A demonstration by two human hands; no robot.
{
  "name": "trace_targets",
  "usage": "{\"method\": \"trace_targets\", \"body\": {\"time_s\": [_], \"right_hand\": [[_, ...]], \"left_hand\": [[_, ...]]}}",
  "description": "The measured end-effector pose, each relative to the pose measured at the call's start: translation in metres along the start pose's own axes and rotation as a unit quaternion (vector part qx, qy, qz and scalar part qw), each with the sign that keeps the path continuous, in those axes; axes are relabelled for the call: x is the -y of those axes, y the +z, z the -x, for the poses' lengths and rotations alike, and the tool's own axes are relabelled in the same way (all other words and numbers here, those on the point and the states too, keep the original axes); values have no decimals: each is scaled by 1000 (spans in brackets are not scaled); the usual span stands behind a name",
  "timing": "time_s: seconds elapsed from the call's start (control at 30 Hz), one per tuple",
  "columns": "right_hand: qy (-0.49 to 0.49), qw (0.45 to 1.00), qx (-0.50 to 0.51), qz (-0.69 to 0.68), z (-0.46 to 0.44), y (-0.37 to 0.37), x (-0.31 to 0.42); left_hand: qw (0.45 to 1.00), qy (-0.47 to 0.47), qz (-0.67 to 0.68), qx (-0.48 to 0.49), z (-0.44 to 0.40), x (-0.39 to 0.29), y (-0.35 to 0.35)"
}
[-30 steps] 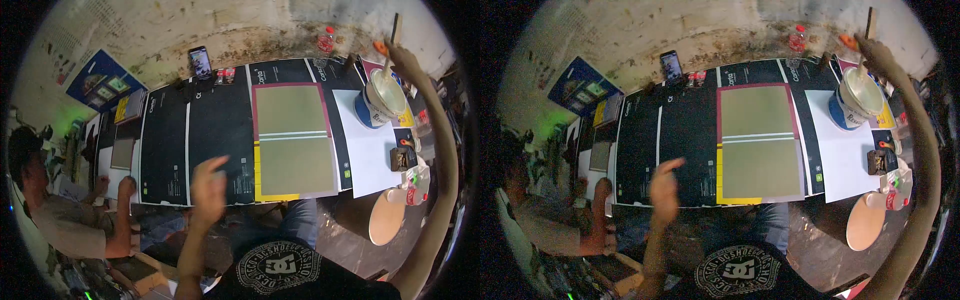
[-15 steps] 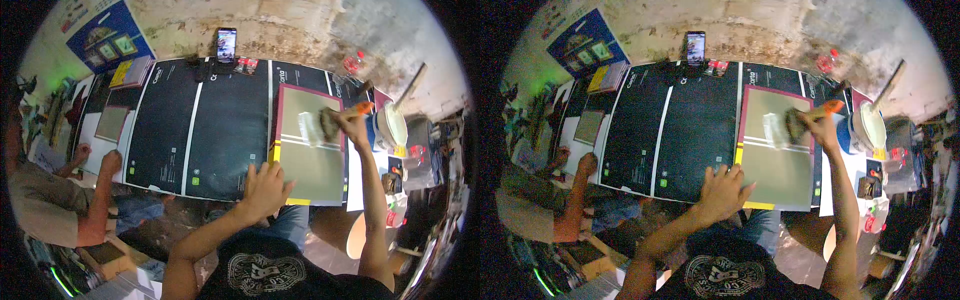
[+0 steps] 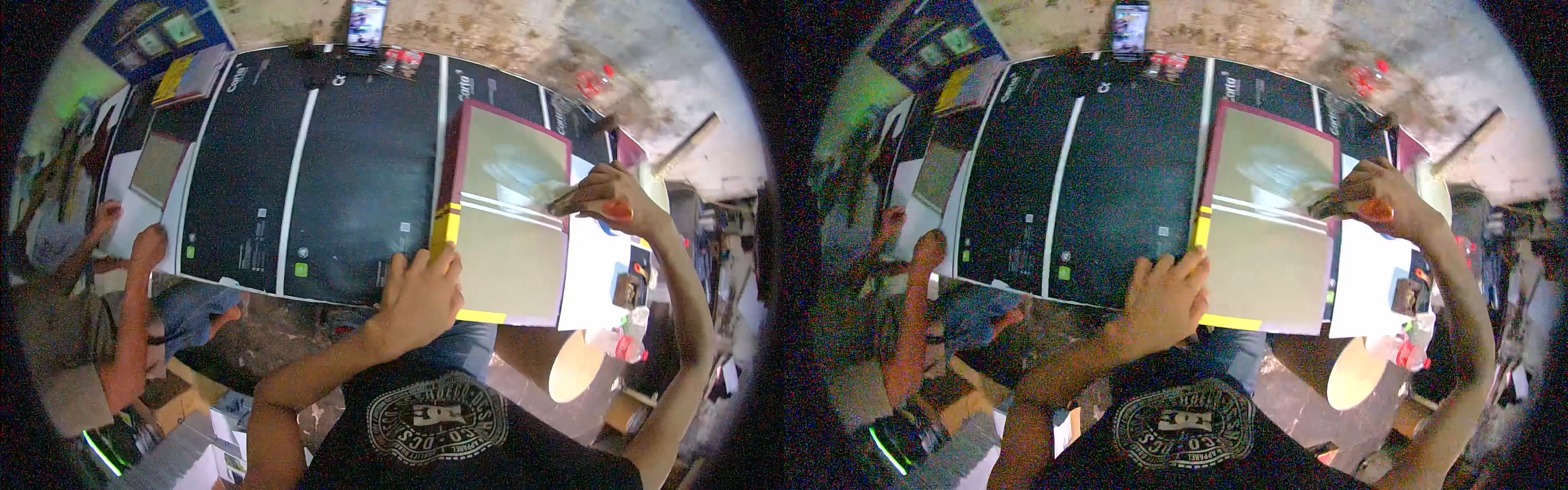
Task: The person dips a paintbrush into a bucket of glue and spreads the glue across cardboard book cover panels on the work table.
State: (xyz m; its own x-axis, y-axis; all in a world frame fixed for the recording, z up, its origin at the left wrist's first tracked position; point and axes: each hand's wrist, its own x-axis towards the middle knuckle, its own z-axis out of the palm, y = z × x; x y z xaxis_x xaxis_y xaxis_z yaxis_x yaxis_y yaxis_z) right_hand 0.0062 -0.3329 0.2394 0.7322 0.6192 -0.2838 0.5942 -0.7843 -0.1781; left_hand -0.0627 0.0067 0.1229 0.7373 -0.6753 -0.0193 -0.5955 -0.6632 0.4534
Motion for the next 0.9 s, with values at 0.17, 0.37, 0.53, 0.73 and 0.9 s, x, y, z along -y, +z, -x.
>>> {"method": "trace_targets", "body": {"time_s": [0.17,0.37,0.53,0.73,0.9], "right_hand": [[286,873,-361,-159,66,66,23],[367,809,-404,-219,30,147,79],[388,710,-506,-299,141,139,30],[311,494,-662,-470,122,56,59],[138,780,-610,-37,12,43,50]], "left_hand": [[1000,15,23,-11,4,3,8],[996,24,-37,-81,10,-3,13],[999,10,34,-40,6,3,9],[997,8,33,-69,9,5,14],[1000,3,7,-26,5,-5,10]]}}
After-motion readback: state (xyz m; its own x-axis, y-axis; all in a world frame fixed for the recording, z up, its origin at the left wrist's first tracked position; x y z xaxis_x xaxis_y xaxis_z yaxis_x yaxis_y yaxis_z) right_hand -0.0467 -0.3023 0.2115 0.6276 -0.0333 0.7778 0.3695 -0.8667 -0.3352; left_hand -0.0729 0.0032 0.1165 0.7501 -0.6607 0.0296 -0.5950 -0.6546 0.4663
